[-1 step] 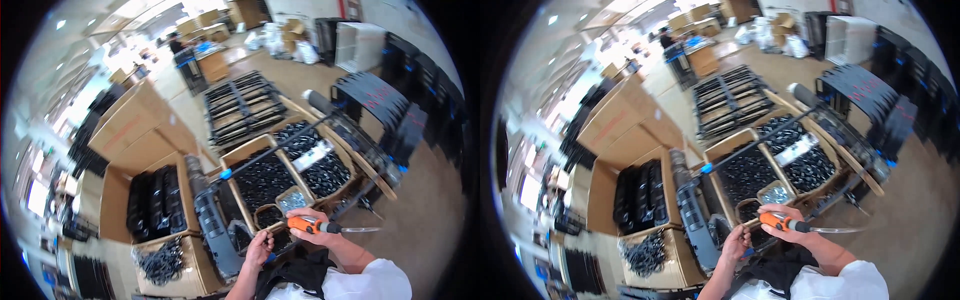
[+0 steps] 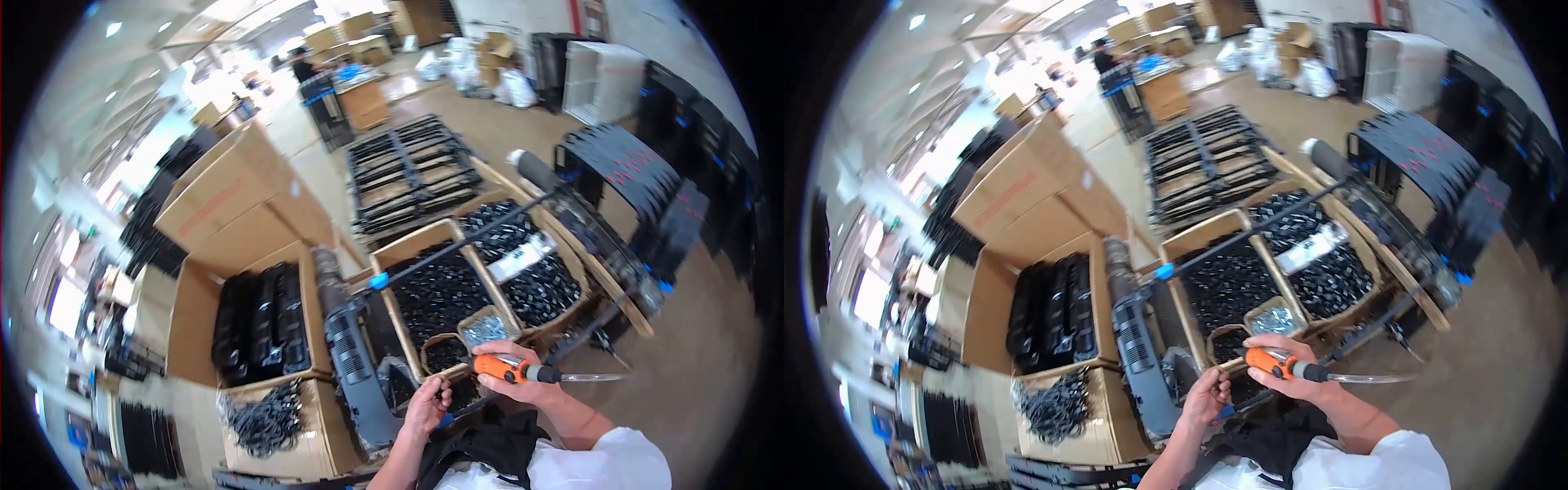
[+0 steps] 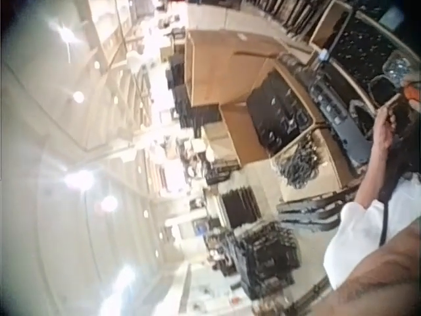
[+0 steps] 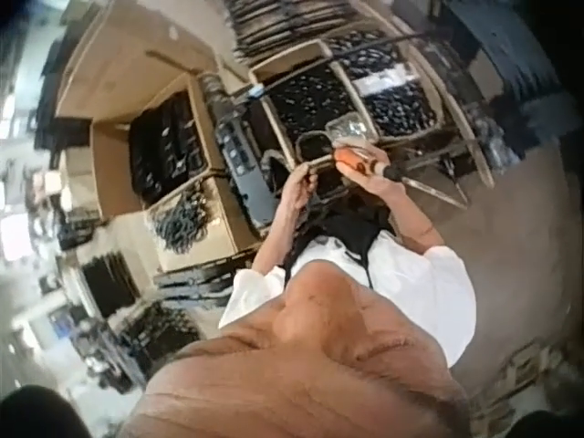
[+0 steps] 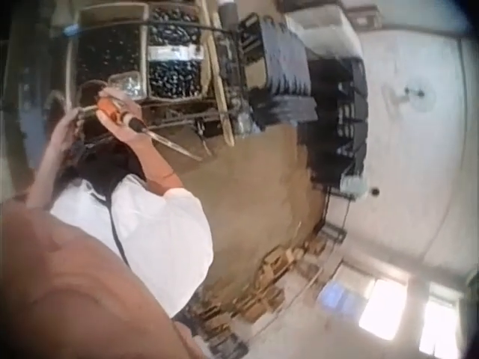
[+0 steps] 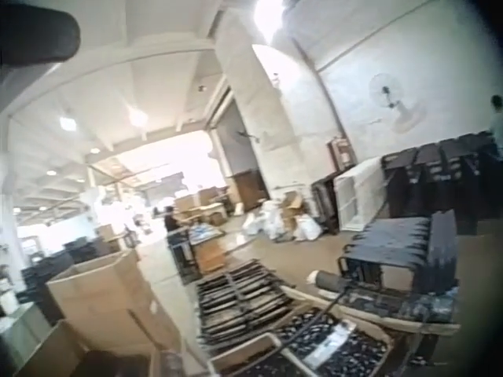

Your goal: Assembling black metal frames with plastic housings and wire components using an air screwdriver.

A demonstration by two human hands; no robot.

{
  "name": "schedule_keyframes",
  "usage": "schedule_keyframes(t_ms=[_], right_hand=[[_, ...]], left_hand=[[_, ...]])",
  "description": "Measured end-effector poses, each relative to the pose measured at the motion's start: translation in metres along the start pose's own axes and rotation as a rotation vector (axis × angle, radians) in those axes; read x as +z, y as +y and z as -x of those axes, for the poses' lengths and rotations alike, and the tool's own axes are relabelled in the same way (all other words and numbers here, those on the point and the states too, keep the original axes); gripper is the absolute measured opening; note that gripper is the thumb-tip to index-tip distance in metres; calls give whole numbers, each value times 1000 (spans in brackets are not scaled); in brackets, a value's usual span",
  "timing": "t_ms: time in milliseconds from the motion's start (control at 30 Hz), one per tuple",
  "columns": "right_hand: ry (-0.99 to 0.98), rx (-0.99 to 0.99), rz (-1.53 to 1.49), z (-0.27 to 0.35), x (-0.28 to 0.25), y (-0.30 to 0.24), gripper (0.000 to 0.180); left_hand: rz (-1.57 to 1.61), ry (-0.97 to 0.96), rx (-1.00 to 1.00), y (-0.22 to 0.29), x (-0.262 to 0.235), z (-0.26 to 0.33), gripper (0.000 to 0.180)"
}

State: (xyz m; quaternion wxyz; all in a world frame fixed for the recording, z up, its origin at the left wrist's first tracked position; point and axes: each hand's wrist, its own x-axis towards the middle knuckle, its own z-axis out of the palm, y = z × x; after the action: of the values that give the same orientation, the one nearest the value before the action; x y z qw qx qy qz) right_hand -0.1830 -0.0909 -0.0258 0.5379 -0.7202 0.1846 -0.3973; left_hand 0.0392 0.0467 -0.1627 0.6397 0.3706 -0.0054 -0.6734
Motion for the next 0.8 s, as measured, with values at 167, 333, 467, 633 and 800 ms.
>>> schedule_keyframes(t_ms=[167, 333, 467, 633, 800], right_hand=[[-172, 135, -6, -18, 12, 6, 53], [-240, 159, -72, -16, 23, 45, 51], [-282, 231, -320, -16, 34, 51, 50], [-344, 214, -437, -15, 45, 62, 53], [-374, 264, -476, -17, 49, 68, 56]], left_hand=[[87, 101, 139, -14, -3, 11, 27], [190, 252, 252, -35, -1, 15, 28], [263, 314, 285, -37, 5, 26, 26], [351, 265, 343, -37, 9, 28, 24], [490, 312, 402, -38, 16, 32, 24]])
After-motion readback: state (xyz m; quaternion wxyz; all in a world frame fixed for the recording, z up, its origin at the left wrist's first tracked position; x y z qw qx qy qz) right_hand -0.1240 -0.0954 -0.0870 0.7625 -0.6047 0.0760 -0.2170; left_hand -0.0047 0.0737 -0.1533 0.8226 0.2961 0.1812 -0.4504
